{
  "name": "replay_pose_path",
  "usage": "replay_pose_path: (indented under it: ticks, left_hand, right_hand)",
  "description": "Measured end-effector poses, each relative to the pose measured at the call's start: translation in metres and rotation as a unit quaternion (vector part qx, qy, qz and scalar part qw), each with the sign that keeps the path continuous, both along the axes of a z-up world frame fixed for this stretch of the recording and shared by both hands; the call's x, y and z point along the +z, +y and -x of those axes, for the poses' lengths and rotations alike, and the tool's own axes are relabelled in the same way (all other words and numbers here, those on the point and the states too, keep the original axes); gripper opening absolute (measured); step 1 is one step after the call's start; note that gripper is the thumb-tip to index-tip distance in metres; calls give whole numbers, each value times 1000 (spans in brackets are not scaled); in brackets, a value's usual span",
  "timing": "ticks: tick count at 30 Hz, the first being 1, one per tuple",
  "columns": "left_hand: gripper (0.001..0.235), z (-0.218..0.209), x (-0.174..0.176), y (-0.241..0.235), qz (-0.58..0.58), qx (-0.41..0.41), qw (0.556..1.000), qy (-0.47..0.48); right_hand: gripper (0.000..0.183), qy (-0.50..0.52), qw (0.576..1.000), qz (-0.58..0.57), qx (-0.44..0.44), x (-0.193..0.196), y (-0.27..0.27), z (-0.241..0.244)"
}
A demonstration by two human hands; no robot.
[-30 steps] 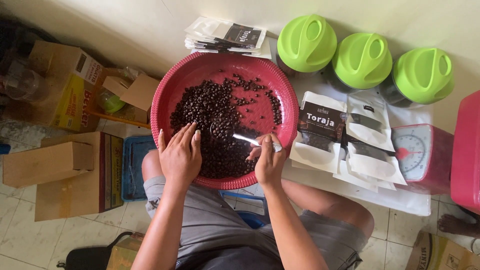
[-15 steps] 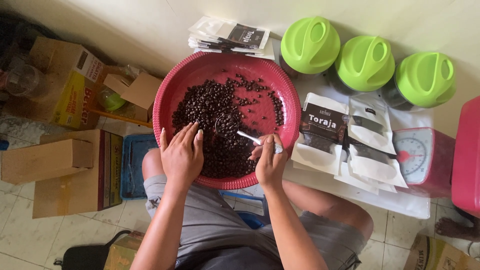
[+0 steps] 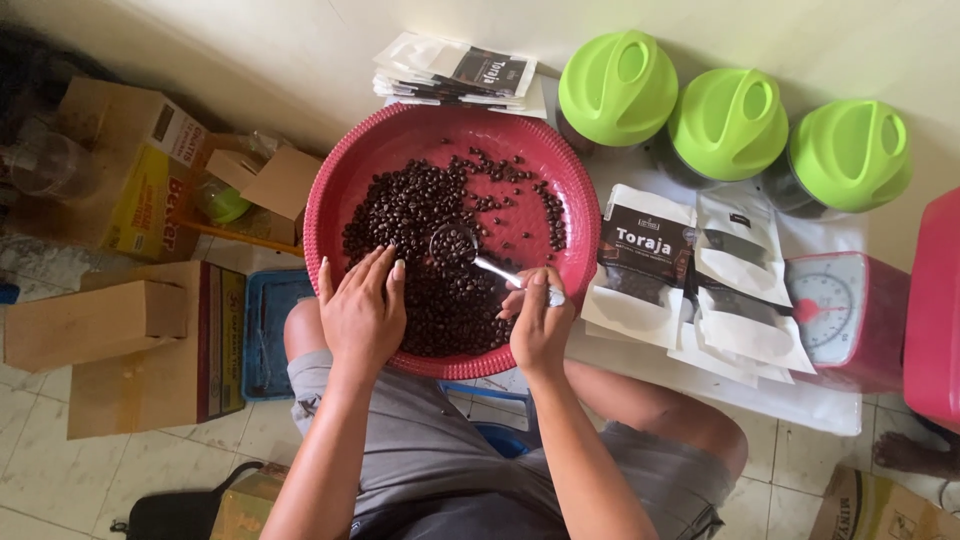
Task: Transferring roasted coffee beans from a bowl into small bags using a spoon for packaging.
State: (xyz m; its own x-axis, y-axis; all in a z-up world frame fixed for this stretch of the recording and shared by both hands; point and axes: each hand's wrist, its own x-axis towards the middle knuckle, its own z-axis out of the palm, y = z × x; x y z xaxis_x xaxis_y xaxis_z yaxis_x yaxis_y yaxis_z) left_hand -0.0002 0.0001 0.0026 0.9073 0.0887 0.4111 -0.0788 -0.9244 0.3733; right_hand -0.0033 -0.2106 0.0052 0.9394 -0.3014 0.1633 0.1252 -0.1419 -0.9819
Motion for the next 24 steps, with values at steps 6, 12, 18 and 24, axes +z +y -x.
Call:
replay_pose_path:
  ticks: [6,12,18,24]
  left_hand:
    - [40,0,-1,-1,5,1,1000,-4]
    - [39,-1,-2,0,0,3,1000,-6]
    - [38,-1,0,0,2,5,1000,-10]
    - [38,-1,-2,0,4,8,1000,-8]
  right_hand:
    - [37,-9,1000,17,-9,3,3,-1]
    - [33,-25,1000,2,-7,-4,4,0]
    - [39,-28,999,14,-16,-7,2,0]
    - [40,-25,1000,5,-12,-5,5,1]
